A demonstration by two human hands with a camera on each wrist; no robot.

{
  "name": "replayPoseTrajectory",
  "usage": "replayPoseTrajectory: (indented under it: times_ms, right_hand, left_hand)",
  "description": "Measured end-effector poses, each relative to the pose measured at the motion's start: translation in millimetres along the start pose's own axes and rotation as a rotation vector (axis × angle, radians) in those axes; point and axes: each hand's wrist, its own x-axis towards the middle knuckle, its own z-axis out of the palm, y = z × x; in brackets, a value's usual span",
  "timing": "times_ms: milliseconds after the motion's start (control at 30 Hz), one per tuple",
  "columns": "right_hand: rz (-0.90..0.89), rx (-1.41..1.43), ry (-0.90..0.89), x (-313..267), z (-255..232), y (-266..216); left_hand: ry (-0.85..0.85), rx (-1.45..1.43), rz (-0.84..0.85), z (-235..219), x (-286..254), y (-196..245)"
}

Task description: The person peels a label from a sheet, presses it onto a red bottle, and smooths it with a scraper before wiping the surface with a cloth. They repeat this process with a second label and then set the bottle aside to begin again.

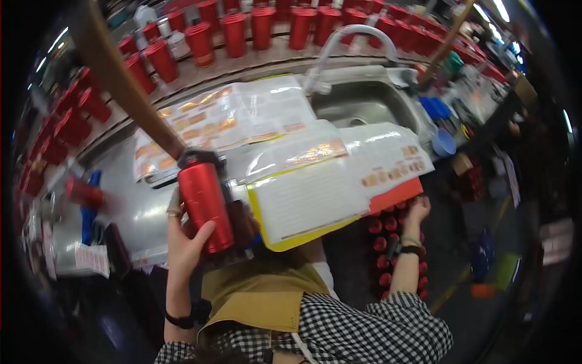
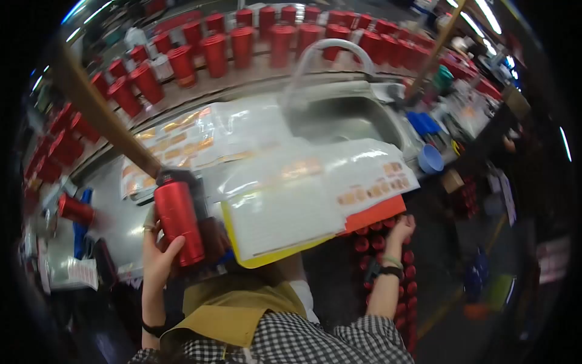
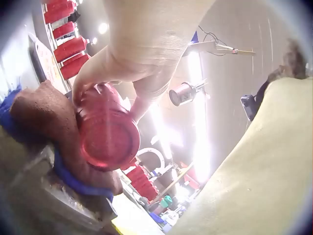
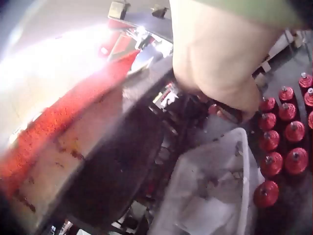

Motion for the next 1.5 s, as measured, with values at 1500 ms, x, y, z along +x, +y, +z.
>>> replayPoseTrajectory:
  times_ms: [1500]
  right_hand:
    - [-0.61, -1.065, -1.171, -191, 369, -233]
  left_hand:
    - [-0.021, -0.098, 0.078, -4, 4, -8]
